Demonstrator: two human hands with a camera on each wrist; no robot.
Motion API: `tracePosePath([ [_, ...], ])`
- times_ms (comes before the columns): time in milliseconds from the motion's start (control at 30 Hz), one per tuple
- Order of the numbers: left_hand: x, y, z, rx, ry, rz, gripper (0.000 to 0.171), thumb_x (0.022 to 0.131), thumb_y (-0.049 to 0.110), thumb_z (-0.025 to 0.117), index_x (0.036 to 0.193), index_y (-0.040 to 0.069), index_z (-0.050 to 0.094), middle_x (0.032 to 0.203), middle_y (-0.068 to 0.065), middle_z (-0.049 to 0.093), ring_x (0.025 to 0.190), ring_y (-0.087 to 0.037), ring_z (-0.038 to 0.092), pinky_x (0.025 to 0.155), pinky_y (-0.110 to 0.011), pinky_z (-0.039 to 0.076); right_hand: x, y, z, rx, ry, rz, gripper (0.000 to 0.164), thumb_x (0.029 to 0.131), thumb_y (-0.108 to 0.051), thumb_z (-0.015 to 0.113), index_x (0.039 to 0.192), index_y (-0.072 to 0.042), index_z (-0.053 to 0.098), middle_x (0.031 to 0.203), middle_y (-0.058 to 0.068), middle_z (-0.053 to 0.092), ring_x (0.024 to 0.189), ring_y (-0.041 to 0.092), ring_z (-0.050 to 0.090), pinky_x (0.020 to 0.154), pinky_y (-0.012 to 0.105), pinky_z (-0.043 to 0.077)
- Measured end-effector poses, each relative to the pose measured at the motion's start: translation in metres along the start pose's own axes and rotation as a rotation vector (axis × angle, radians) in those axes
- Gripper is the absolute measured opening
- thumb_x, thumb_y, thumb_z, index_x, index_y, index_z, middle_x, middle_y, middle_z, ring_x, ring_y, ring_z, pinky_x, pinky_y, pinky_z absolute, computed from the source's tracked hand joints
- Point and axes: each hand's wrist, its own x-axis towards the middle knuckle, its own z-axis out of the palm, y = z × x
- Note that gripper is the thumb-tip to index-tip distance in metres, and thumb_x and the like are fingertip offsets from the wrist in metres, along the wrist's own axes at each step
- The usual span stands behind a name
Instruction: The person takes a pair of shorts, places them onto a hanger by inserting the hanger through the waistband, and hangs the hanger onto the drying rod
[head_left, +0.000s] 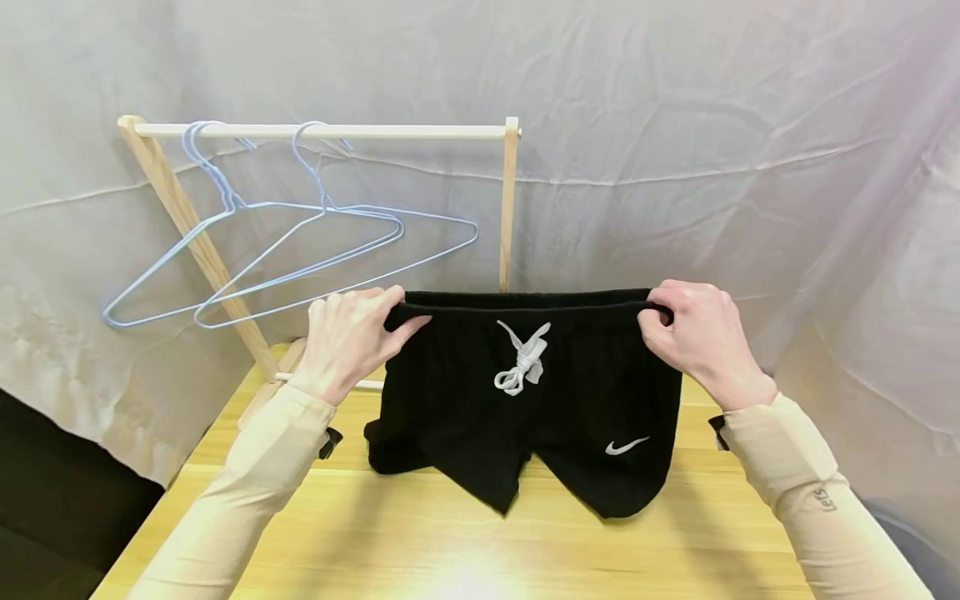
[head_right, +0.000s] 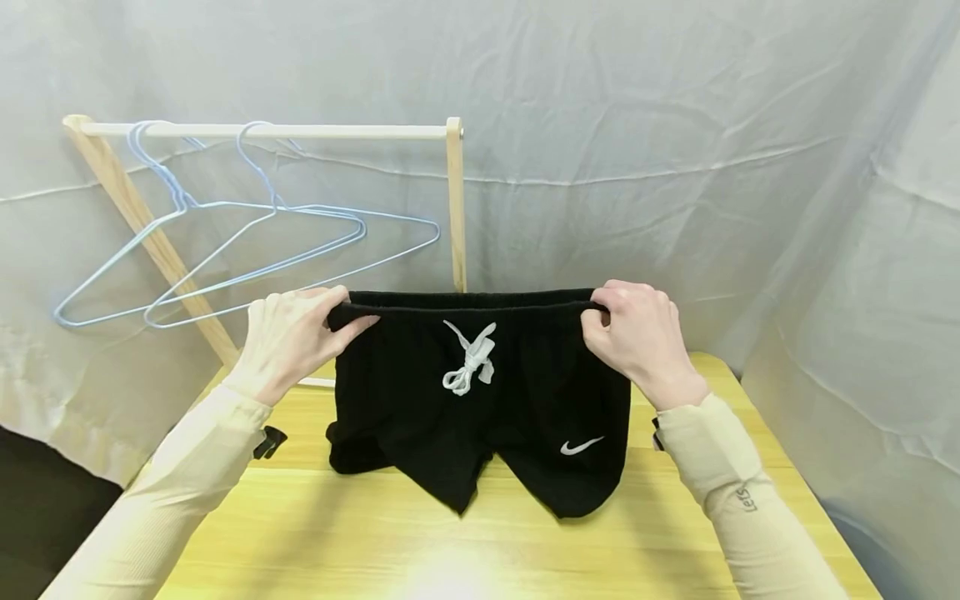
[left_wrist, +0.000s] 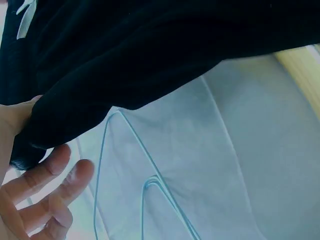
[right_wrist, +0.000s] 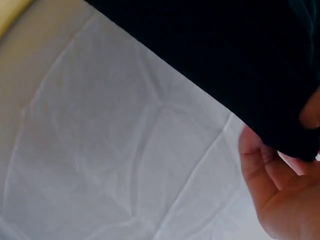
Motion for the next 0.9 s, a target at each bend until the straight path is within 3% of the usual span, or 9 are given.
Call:
tracePosePath([
  [100, -0.005, -0.001, 0.0, 0.004, -0.067, -0.028, 0.052, 0.082, 0.055, 0.075, 0.072, 0.013, 0.046, 0.052, 0.001, 0.041, 0.038, -0.026, 0.035, 0.04, -0.031, 0.017, -0.005, 0.002, 0.009, 0.057, 0.045, -0.053, 0.019, 0.069, 0.003, 0.044, 0.055, -0.01, 0.045, 0.057, 0.001, 0.043, 0.051, 0.017, 0.037, 0.054, 0.029, 0.029],
  [267, -0.019, -0.004, 0.001, 0.02, -0.178, -0.063, 0.052, 0.082, 0.061, 0.072, 0.076, 0.014, 0.05, 0.058, 0.002, 0.045, 0.037, -0.022, 0.033, 0.041, -0.03, 0.016, -0.017, 0.005, 0.022, 0.157, 0.045, -0.088, 0.02, 0.071, 0.009, 0.046, 0.061, -0.008, 0.049, 0.064, 0.001, 0.046, 0.057, 0.012, 0.038, 0.059, 0.022, 0.029],
  [600, -0.037, -0.008, 0.008, 0.023, -0.243, -0.076, 0.049, 0.082, 0.063, 0.071, 0.089, 0.016, 0.061, 0.064, 0.003, 0.052, 0.037, -0.021, 0.035, 0.039, -0.031, 0.02, -0.034, 0.007, 0.035, 0.236, -0.008, -0.019, 0.022, 0.071, 0.01, 0.049, 0.064, -0.01, 0.053, 0.068, -0.003, 0.049, 0.061, 0.008, 0.04, 0.062, 0.017, 0.03],
  [733, -0.04, -0.006, 0.008, -0.038, -0.42, -0.117, 0.049, 0.083, 0.062, 0.071, 0.101, 0.016, 0.066, 0.076, 0.002, 0.064, 0.045, -0.024, 0.05, 0.041, -0.033, 0.031, -0.036, 0.003, 0.04, 0.288, -0.013, -0.017, 0.024, 0.072, 0.011, 0.049, 0.065, -0.01, 0.057, 0.068, -0.003, 0.052, 0.061, 0.006, 0.041, 0.062, 0.016, 0.031],
  [833, -0.042, -0.006, 0.006, -0.14, -0.598, -0.188, 0.047, 0.085, 0.061, 0.069, 0.107, 0.019, 0.069, 0.093, 0.002, 0.071, 0.064, -0.026, 0.065, 0.051, -0.038, 0.042, -0.038, -0.001, 0.044, 0.331, -0.039, -0.01, 0.025, 0.074, 0.012, 0.049, 0.066, -0.01, 0.06, 0.069, -0.004, 0.055, 0.062, 0.005, 0.043, 0.062, 0.015, 0.033],
  [900, -0.041, -0.009, 0.003, -0.211, -0.663, -0.24, 0.045, 0.087, 0.059, 0.068, 0.112, 0.021, 0.069, 0.105, 0.0, 0.072, 0.081, -0.028, 0.07, 0.06, -0.043, 0.046, -0.04, -0.004, 0.045, 0.341, -0.073, 0.006, 0.027, 0.075, 0.011, 0.049, 0.068, -0.011, 0.063, 0.071, -0.004, 0.058, 0.064, 0.005, 0.046, 0.065, 0.015, 0.035],
])
